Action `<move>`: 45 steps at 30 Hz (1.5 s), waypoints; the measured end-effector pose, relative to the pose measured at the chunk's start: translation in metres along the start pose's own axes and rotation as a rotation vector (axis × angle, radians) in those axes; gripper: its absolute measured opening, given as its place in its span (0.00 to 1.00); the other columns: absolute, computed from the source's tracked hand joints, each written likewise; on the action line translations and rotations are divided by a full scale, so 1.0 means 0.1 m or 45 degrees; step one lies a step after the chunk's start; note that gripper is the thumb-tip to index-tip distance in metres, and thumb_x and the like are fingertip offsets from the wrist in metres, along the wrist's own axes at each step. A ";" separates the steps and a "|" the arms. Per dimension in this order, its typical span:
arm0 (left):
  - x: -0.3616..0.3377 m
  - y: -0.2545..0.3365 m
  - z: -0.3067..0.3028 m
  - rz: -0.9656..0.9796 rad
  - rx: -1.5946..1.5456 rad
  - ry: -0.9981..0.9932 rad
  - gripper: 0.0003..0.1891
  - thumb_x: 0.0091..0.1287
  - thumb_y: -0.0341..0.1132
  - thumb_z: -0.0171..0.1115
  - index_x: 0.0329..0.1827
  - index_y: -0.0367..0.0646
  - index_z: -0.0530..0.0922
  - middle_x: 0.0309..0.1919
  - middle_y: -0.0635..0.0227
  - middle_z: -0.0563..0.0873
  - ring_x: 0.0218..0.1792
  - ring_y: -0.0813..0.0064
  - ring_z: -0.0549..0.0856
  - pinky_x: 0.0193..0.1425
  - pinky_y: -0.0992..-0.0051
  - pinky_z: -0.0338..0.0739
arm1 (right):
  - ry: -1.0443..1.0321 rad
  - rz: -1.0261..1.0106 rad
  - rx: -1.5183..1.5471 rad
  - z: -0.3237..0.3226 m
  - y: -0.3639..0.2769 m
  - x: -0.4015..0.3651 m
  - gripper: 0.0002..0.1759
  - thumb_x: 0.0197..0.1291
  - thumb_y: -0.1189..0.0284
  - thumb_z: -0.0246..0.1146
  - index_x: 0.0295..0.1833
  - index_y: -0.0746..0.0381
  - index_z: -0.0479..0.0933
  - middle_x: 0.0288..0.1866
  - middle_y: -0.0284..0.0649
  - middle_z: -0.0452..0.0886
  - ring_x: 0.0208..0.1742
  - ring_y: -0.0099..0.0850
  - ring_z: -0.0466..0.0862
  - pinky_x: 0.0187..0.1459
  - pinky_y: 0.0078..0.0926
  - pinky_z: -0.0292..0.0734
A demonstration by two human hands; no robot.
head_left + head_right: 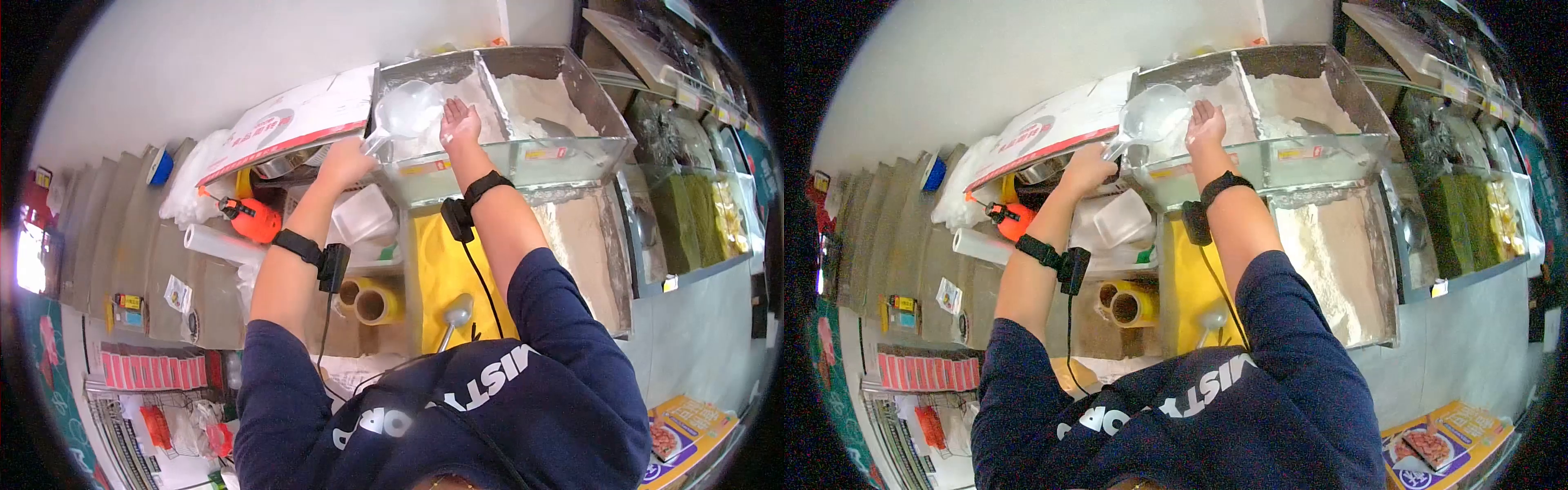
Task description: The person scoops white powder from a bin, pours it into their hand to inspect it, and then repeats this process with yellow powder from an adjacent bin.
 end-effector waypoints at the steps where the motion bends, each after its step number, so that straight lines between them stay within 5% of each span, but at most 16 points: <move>1: 0.02 0.04 -0.05 0.070 0.131 0.047 0.14 0.43 0.34 0.57 0.32 0.36 0.77 0.29 0.51 0.80 0.31 0.58 0.81 0.35 0.65 0.75 | -0.011 0.002 0.026 -0.01 0.04 0.03 0.31 0.64 0.55 0.33 0.60 0.69 0.57 0.62 0.47 0.61 0.65 0.36 0.57 0.65 0.30 0.46; 5: -0.02 0.24 -0.22 0.103 0.423 0.099 0.13 0.46 0.32 0.54 0.35 0.39 0.77 0.34 0.53 0.81 0.39 0.56 0.79 0.42 0.62 0.73 | 0.006 0.012 0.092 -0.12 0.16 0.10 0.32 0.64 0.54 0.32 0.60 0.70 0.58 0.62 0.47 0.60 0.66 0.36 0.56 0.65 0.32 0.45; 12: 0.03 0.53 -0.34 0.185 0.649 0.136 0.11 0.48 0.31 0.52 0.34 0.40 0.75 0.31 0.53 0.81 0.35 0.55 0.80 0.38 0.60 0.74 | 0.034 0.121 0.158 -0.13 0.25 0.03 0.33 0.64 0.54 0.32 0.63 0.70 0.53 0.67 0.48 0.52 0.70 0.37 0.47 0.67 0.32 0.39; 18: 0.04 0.65 -0.30 0.244 0.772 0.151 0.10 0.50 0.31 0.51 0.36 0.41 0.74 0.29 0.55 0.81 0.33 0.56 0.81 0.35 0.61 0.75 | 0.075 0.143 0.145 -0.17 0.23 0.04 0.31 0.64 0.55 0.31 0.60 0.70 0.58 0.65 0.47 0.54 0.66 0.36 0.54 0.65 0.31 0.46; 21: 0.04 0.67 -0.27 0.246 0.797 0.154 0.10 0.50 0.31 0.51 0.36 0.41 0.74 0.29 0.55 0.81 0.34 0.56 0.81 0.35 0.61 0.75 | 0.135 0.181 0.145 -0.18 0.25 0.04 0.29 0.64 0.55 0.31 0.49 0.68 0.67 0.52 0.41 0.68 0.52 0.35 0.66 0.59 0.33 0.53; 23: 0.06 0.67 -0.23 0.242 0.808 0.150 0.10 0.50 0.31 0.51 0.36 0.41 0.74 0.30 0.54 0.81 0.34 0.56 0.81 0.35 0.61 0.75 | 0.144 0.206 0.177 -0.17 0.25 0.03 0.29 0.64 0.56 0.31 0.49 0.69 0.67 0.52 0.43 0.69 0.52 0.35 0.67 0.58 0.32 0.56; 26: 0.09 0.57 -0.22 0.108 0.641 0.187 0.10 0.49 0.32 0.53 0.33 0.39 0.75 0.30 0.52 0.81 0.34 0.56 0.81 0.36 0.61 0.74 | 0.172 0.184 0.235 -0.21 0.27 0.08 0.29 0.64 0.57 0.32 0.48 0.71 0.67 0.50 0.46 0.69 0.52 0.36 0.67 0.56 0.32 0.58; 29: 0.23 0.27 -0.08 0.200 0.338 0.283 0.07 0.48 0.32 0.55 0.26 0.37 0.75 0.23 0.54 0.80 0.24 0.61 0.81 0.26 0.64 0.74 | 0.165 0.125 0.132 -0.22 0.23 0.13 0.29 0.64 0.58 0.32 0.47 0.73 0.67 0.48 0.50 0.71 0.52 0.39 0.68 0.55 0.32 0.60; 32: 0.33 -0.18 0.31 -0.424 -0.464 -0.316 0.07 0.48 0.31 0.58 0.19 0.36 0.73 0.15 0.60 0.76 0.13 0.71 0.75 0.15 0.69 0.68 | 0.183 0.064 0.061 -0.21 0.14 0.21 0.28 0.63 0.59 0.34 0.46 0.73 0.69 0.44 0.52 0.73 0.51 0.41 0.70 0.55 0.32 0.61; 35: 0.17 -0.18 0.46 -0.587 -0.756 -0.445 0.07 0.48 0.26 0.59 0.16 0.33 0.71 0.12 0.66 0.71 0.10 0.78 0.69 0.11 0.77 0.61 | 0.012 -0.006 -0.193 -0.12 0.04 0.33 0.25 0.62 0.61 0.38 0.43 0.73 0.70 0.41 0.53 0.75 0.49 0.41 0.72 0.55 0.32 0.62; 42: 0.15 -0.29 0.77 -0.565 -0.895 -0.415 0.06 0.48 0.24 0.57 0.16 0.36 0.70 0.12 0.67 0.71 0.11 0.79 0.68 0.13 0.77 0.62 | 0.033 -0.103 -0.599 -0.14 -0.10 0.59 0.23 0.61 0.64 0.40 0.40 0.74 0.71 0.40 0.54 0.76 0.43 0.42 0.76 0.49 0.31 0.69; 45: 0.16 -0.36 0.80 -0.560 -0.859 -0.382 0.06 0.47 0.24 0.57 0.16 0.36 0.70 0.13 0.67 0.71 0.11 0.78 0.68 0.14 0.77 0.64 | -0.062 0.039 -0.317 -0.04 -0.08 0.63 0.22 0.62 0.65 0.38 0.43 0.74 0.69 0.41 0.55 0.75 0.42 0.42 0.76 0.48 0.30 0.70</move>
Point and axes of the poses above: each hand's wrist, its own x-axis towards the middle knuckle, its own z-axis out of the palm, y = z × x, the point moved 6 cm from there along x, towards the middle knuckle
